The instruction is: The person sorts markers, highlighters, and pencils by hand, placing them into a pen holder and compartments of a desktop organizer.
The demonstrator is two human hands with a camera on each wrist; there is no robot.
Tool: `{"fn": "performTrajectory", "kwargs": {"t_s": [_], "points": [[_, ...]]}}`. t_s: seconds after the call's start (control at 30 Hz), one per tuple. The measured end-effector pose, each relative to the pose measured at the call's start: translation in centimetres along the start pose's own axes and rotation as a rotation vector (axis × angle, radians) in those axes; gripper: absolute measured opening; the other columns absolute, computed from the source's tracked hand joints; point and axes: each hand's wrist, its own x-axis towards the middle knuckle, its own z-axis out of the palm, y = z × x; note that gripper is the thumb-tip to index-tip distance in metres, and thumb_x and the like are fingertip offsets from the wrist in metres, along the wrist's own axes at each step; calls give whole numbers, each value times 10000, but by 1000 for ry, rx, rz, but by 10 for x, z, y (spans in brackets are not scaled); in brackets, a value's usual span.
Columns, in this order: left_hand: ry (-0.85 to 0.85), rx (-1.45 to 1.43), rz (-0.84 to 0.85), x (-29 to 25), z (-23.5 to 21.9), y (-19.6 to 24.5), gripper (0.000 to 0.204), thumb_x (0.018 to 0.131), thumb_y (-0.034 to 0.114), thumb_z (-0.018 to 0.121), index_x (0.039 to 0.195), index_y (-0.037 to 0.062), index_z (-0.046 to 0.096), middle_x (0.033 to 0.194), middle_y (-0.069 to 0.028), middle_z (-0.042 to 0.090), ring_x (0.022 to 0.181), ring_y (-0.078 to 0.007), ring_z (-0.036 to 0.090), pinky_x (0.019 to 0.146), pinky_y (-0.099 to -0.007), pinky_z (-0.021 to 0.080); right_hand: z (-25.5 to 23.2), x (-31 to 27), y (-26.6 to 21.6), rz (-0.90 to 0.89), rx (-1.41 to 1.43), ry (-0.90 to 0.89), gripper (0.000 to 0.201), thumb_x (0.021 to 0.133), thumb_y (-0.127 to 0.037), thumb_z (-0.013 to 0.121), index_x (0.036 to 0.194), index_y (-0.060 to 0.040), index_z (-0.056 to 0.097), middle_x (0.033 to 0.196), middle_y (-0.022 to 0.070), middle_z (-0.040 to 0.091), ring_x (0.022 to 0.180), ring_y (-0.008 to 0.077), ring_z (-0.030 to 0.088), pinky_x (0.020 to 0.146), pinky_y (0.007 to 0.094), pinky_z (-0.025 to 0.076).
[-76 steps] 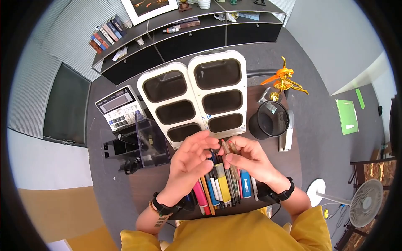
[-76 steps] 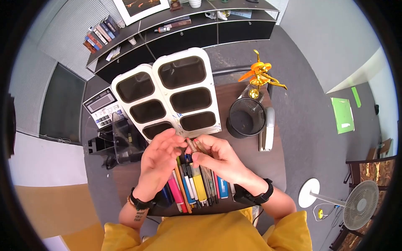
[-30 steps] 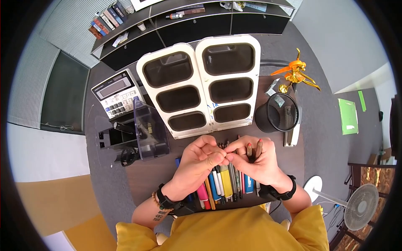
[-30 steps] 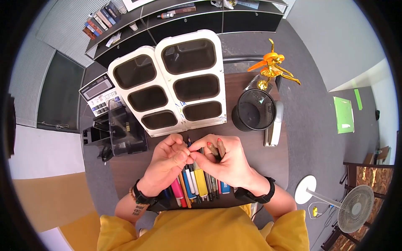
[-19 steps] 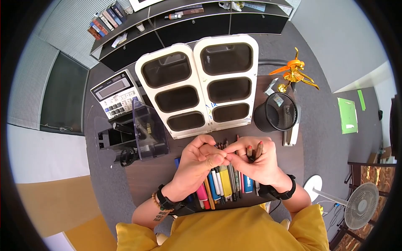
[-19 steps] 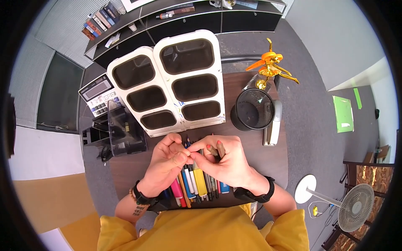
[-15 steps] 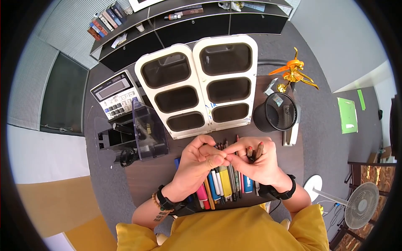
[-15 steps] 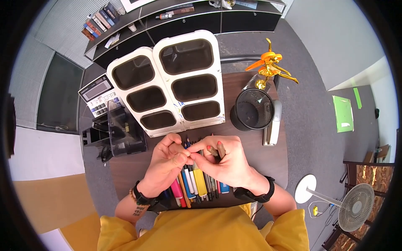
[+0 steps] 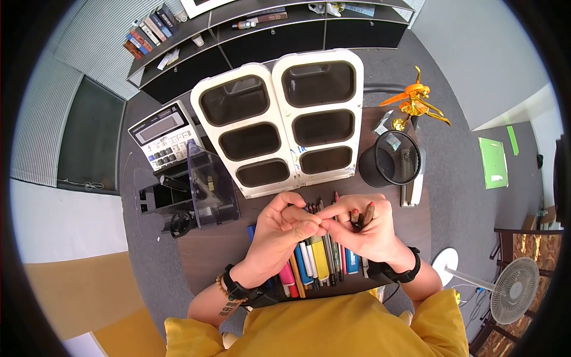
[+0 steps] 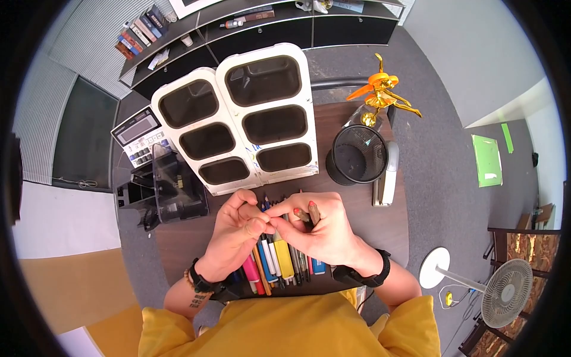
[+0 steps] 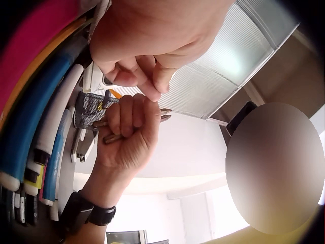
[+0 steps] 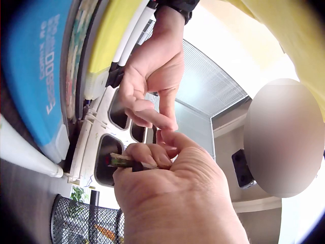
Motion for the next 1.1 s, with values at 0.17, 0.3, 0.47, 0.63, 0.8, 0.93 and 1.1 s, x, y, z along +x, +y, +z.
{"fn": "performTrajectory", "kwargs": {"t_s": [0.17, 0.3, 0.47, 0.63, 0.8, 0.93, 1.1], "points": [[3, 11, 9, 0, 1, 0, 380, 971, 3, 766, 1275, 61, 545, 1085, -167, 792, 1020, -247, 776, 928, -347, 607, -1, 0, -1, 1, -15, -7, 173, 893, 77, 769, 1031, -20, 809, 632, -68, 442, 573, 8, 379, 504, 242, 311], [16, 28, 9, 0, 4, 2, 371, 970, 2, 768, 1258, 56, 541, 1078, -172, 791, 1022, -246, 775, 931, -350, 610, -2, 0, -1, -9, -12, -13, 183, 887, 86, 758, 1032, -13, 808, 629, -67, 445, 576, 5, 392, 511, 234, 323], [37, 89, 15, -1, 7, 4, 364, 967, -13, 766, 1235, 49, 528, 1069, -178, 790, 1021, -244, 776, 925, -351, 620, -4, 1, -1, -25, -15, -23, 175, 879, 79, 751, 1021, -7, 808, 638, -56, 490, 572, 6, 404, 516, 229, 329], [75, 240, 39, -2, 14, 9, 362, 960, -40, 762, 1206, 26, 505, 1051, -187, 790, 1029, -229, 774, 939, -342, 614, -6, 3, -5, -23, -48, -30, 155, 866, 67, 751, 996, 1, 805, 647, -34, 541, 573, 11, 422, 515, 228, 328], [81, 327, 87, -2, 14, 7, 371, 949, -60, 767, 1199, 21, 505, 1049, -184, 791, 1030, -212, 769, 933, -326, 608, -7, 4, -6, -95, -151, -20, 129, 852, 57, 758, 965, 4, 793, 681, 23, 640, 550, 42, 472, 499, 238, 365], [86, 415, 130, -2, 15, 8, 359, 945, -75, 764, 1188, 21, 518, 1060, -179, 791, 1036, -197, 762, 924, -306, 602, -6, 5, -6, -151, -216, -17, 105, 843, 52, 767, 938, 8, 780, 704, 56, 667, 533, 69, 500, 491, 245, 382], [88, 415, 98, 0, 17, 11, 297, 956, -69, 754, 1150, 29, 553, 1026, -135, 780, 1011, -176, 751, 890, -296, 593, -6, 3, 3, -170, -194, 49, 80, 922, -15, 714, 849, 16, 719, 668, 65, 628, 534, 112, 517, 520, 283, 407]]}}
